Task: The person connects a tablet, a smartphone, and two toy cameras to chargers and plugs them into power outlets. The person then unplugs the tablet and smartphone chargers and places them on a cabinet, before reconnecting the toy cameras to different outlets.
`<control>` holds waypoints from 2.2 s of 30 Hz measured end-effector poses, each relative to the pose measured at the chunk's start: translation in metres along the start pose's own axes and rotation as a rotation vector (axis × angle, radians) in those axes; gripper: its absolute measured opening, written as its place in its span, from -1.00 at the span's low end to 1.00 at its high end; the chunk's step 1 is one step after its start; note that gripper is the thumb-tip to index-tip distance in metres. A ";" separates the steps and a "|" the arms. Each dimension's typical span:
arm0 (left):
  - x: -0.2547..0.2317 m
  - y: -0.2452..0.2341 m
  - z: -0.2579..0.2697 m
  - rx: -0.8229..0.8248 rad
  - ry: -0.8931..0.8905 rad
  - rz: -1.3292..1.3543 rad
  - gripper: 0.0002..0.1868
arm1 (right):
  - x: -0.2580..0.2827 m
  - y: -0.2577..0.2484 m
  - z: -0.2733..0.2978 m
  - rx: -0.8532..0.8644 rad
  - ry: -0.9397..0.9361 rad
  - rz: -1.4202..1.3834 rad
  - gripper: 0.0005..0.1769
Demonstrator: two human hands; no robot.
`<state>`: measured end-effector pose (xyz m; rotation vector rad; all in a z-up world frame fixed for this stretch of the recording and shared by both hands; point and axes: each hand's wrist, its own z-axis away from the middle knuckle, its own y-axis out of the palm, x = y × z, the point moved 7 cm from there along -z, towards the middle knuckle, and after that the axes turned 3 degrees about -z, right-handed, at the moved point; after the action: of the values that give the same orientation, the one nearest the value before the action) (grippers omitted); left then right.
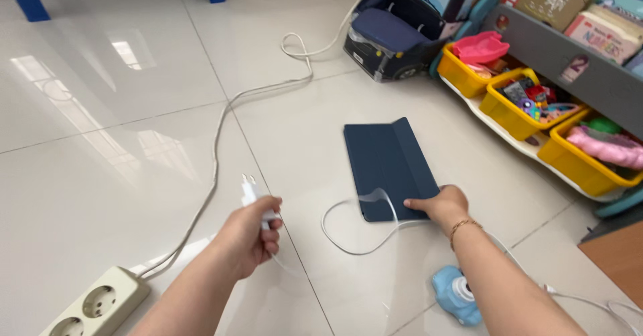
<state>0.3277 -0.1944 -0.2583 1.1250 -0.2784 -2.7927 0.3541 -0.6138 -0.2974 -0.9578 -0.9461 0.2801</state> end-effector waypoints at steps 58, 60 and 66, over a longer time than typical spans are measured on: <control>-0.068 -0.154 0.160 -0.024 0.176 0.423 -0.72 | 0.194 0.003 0.222 0.419 -0.647 -0.157 -0.75; -0.064 -0.133 0.165 -0.041 0.159 0.251 -0.76 | 0.233 -0.027 0.229 0.211 -0.884 -0.146 -0.65; -0.075 -0.088 0.178 0.137 0.245 0.075 -0.75 | 0.320 -0.091 0.294 0.017 -1.066 -0.121 -0.77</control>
<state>0.2541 -0.0730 -0.1004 1.4395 -0.4801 -2.5699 0.2926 -0.3116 0.0216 -0.6984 -1.9562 0.7267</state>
